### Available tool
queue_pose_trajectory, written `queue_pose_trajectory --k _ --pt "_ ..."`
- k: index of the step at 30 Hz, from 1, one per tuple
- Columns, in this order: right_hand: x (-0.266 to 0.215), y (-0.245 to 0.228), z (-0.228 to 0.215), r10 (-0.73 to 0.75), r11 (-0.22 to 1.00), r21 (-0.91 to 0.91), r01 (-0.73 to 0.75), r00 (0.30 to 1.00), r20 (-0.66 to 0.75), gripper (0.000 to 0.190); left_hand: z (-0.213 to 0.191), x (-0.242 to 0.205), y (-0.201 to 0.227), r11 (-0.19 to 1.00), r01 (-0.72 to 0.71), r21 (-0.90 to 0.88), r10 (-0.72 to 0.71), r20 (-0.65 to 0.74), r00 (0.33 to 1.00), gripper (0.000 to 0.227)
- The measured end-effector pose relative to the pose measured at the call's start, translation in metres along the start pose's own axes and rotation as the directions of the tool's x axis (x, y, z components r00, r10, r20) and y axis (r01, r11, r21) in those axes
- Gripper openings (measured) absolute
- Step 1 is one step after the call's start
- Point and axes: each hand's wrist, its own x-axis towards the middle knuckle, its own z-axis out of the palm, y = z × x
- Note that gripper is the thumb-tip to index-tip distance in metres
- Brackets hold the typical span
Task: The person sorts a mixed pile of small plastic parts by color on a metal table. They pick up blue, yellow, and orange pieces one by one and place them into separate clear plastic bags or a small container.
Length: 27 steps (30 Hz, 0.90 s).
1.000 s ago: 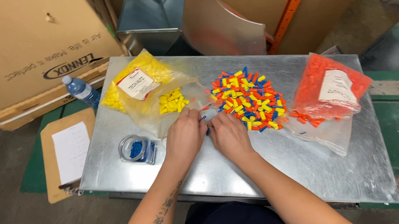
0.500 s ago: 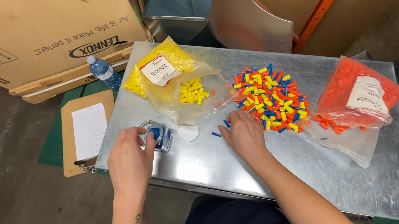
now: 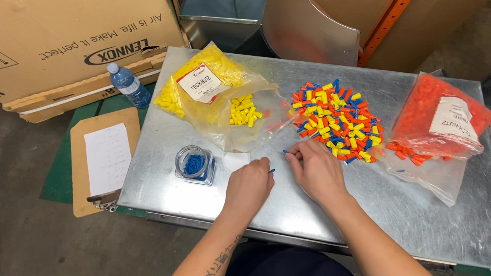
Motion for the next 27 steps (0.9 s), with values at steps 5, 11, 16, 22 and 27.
queue_pose_trajectory --k 5,11,16,22,27 --pt "0.013 -0.027 -0.013 -0.147 0.978 0.130 0.161 0.983 -0.111 0.011 -0.032 -0.023 0.001 0.999 0.022 -0.041 -0.024 -0.043 0.999 0.014" --pt "0.044 -0.085 -0.006 -0.385 0.854 0.276 0.441 0.892 -0.236 0.007 -0.111 -0.059 -0.016 0.950 0.298 -0.088 -0.310 -0.344 0.886 0.015" --pt "0.060 -0.128 0.007 -0.462 0.793 0.335 0.508 0.861 -0.211 0.006 -0.130 -0.076 -0.033 0.887 0.443 -0.131 -0.459 -0.359 0.812 0.021" --pt "0.061 -0.114 0.036 -0.507 0.826 0.301 0.477 0.861 0.028 0.028 -0.098 -0.088 -0.004 0.949 0.228 -0.218 -0.314 -0.576 0.754 0.014" --pt "0.042 -0.056 0.007 -0.402 0.857 0.236 0.458 0.881 -0.249 0.005 -0.053 -0.050 0.008 0.932 0.308 -0.190 -0.297 0.082 0.951 0.022"
